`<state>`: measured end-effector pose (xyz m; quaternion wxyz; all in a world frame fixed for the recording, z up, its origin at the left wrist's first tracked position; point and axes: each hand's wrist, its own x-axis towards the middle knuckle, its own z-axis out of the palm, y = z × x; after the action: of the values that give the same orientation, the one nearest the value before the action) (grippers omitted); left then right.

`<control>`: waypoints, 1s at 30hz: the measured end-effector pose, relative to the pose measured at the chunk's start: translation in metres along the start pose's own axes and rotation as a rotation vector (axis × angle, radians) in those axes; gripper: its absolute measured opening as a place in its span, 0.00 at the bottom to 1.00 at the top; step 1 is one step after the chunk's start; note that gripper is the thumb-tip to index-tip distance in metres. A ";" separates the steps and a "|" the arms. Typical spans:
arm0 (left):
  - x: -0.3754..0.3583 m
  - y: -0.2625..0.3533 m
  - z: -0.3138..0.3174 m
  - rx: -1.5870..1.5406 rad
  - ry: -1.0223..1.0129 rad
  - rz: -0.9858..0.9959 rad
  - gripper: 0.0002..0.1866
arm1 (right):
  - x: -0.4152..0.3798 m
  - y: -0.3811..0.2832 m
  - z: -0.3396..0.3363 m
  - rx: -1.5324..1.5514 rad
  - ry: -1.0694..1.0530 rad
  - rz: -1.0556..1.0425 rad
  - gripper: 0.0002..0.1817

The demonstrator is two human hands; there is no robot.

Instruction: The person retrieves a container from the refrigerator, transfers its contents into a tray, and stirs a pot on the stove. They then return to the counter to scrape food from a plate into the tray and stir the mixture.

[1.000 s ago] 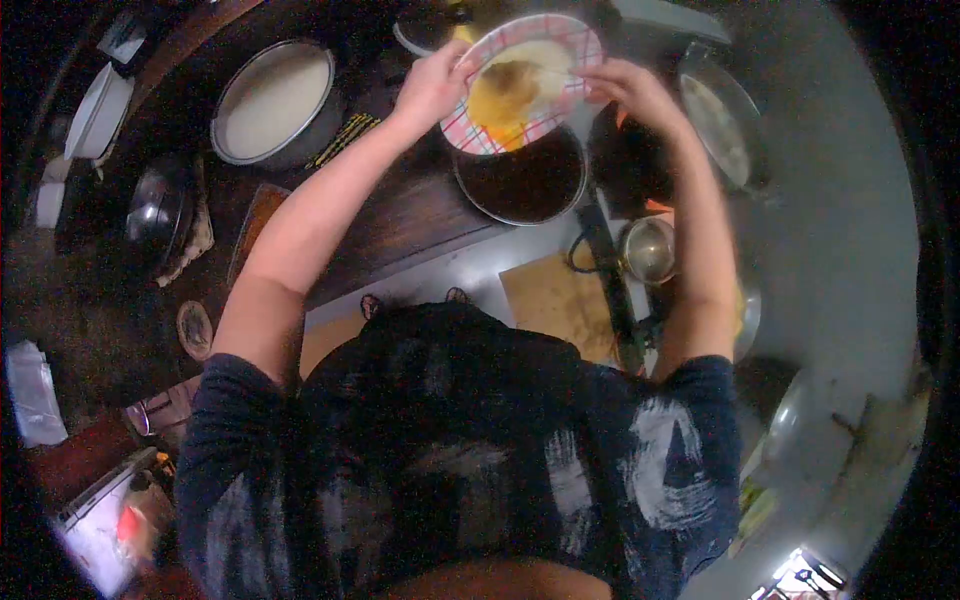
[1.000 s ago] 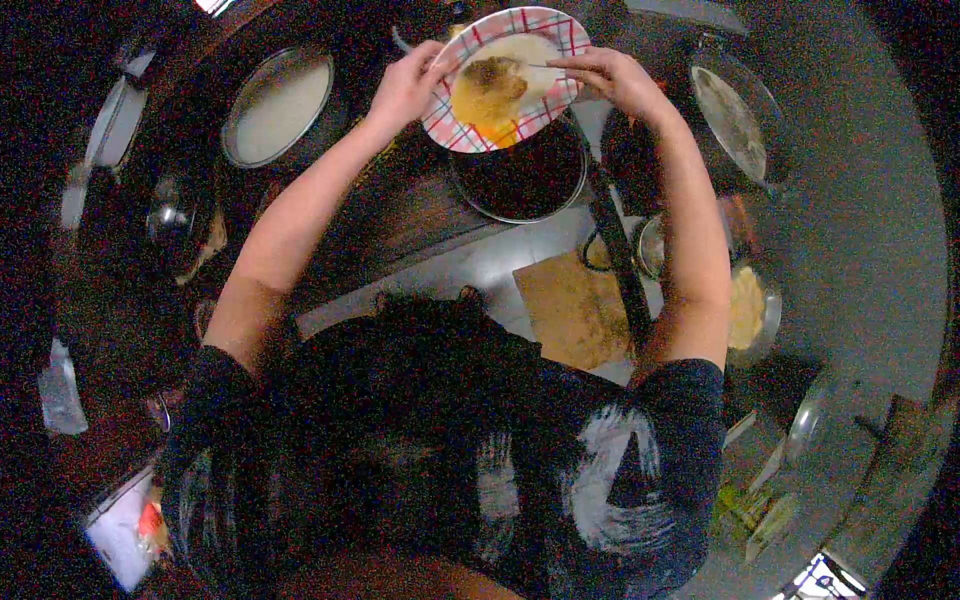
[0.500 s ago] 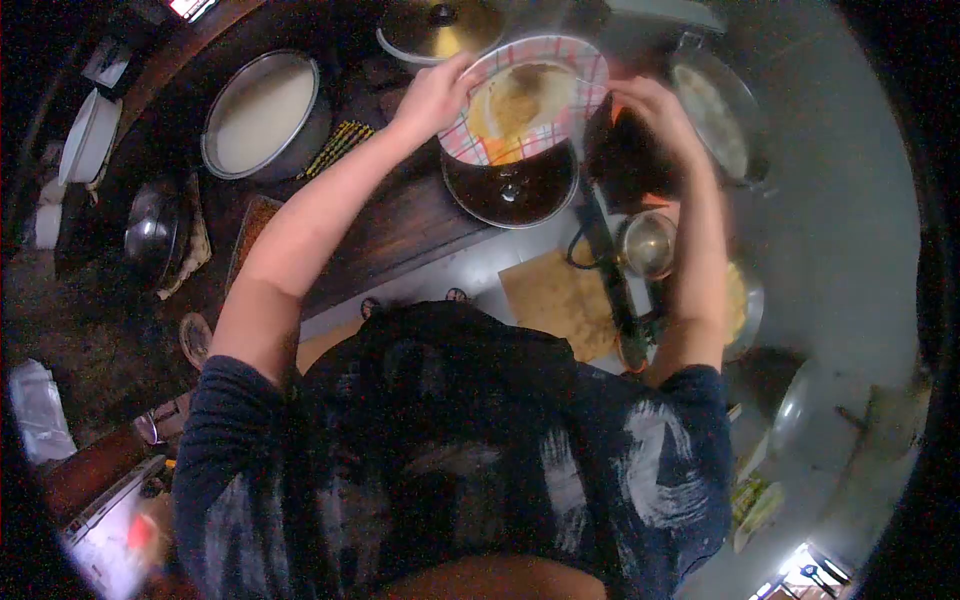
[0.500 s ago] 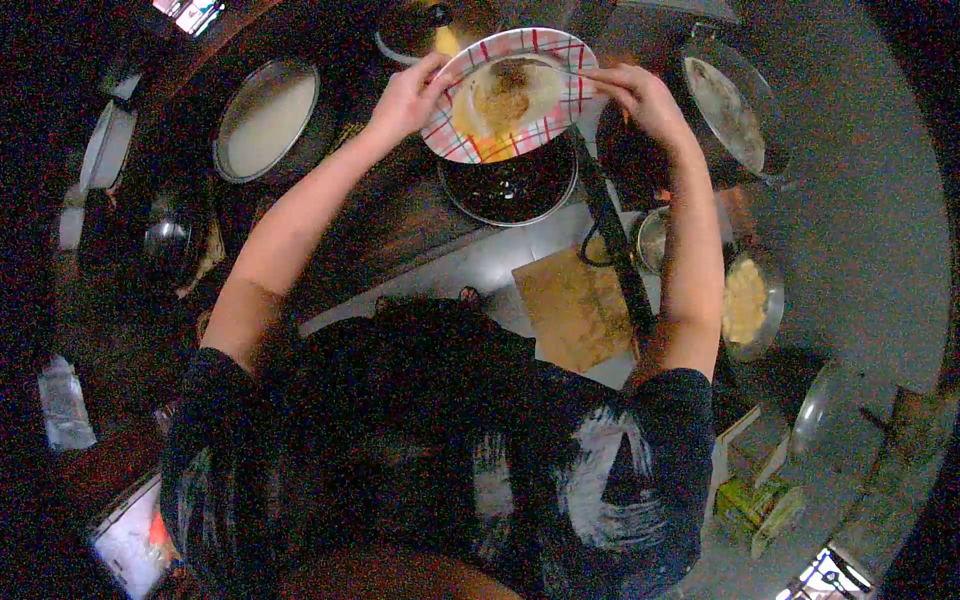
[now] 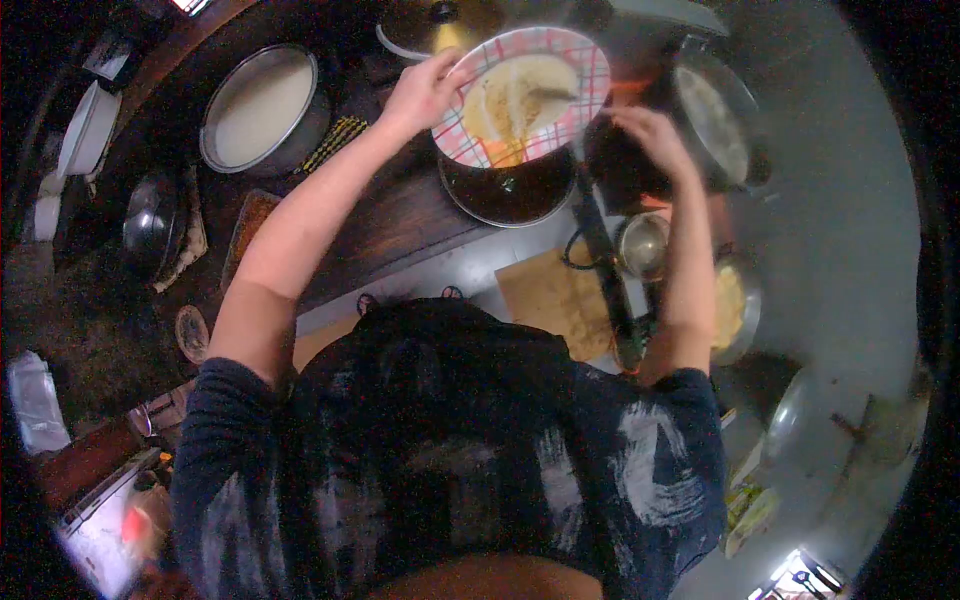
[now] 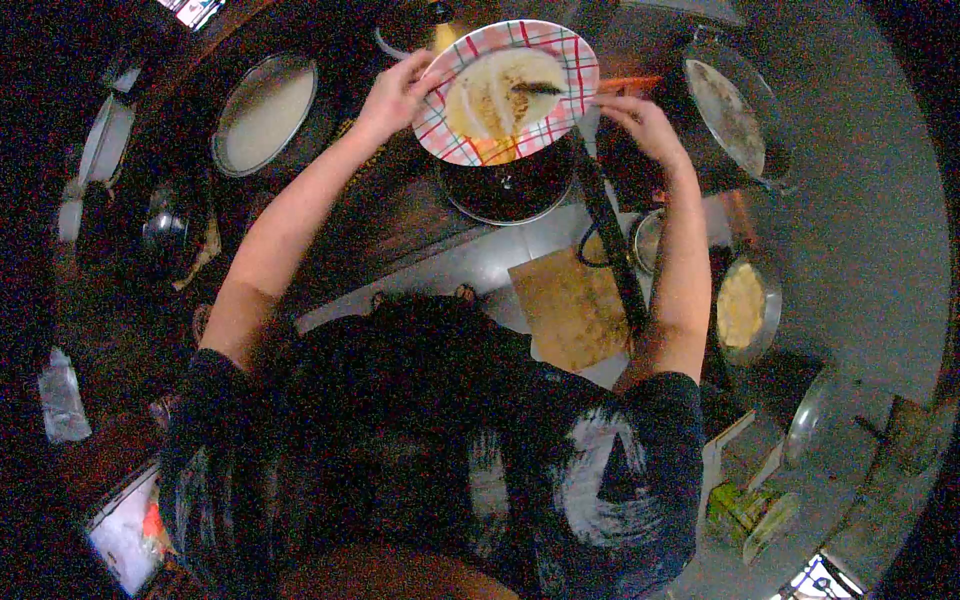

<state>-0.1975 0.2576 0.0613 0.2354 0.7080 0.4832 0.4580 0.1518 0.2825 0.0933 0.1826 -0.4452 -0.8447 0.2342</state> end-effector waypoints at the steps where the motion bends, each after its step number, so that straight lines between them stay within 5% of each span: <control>1: -0.001 0.002 -0.002 -0.027 -0.025 -0.051 0.15 | -0.001 0.008 0.006 -0.016 -0.050 0.025 0.13; 9: -0.003 -0.026 0.002 -0.016 0.059 -0.048 0.15 | -0.009 0.022 0.061 -0.004 -0.276 0.088 0.13; 16: -0.003 -0.039 0.004 -0.160 0.059 -0.102 0.14 | -0.009 0.028 0.048 0.135 -0.201 0.097 0.12; 23: -0.022 -0.058 -0.020 -0.226 0.157 -0.121 0.12 | -0.021 0.025 0.076 -0.142 -0.354 0.061 0.12; 25: -0.036 -0.059 -0.033 -0.250 0.169 -0.148 0.12 | -0.025 -0.012 0.076 -0.502 -0.180 0.178 0.12; 30: -0.009 -0.061 0.023 -0.297 0.308 -0.265 0.11 | -0.003 -0.004 0.068 -0.733 -0.121 0.222 0.14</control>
<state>-0.2068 0.2778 -0.0003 0.3183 0.5183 0.5293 0.5914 0.1161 0.2623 0.0394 -0.0652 -0.5551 -0.8283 -0.0390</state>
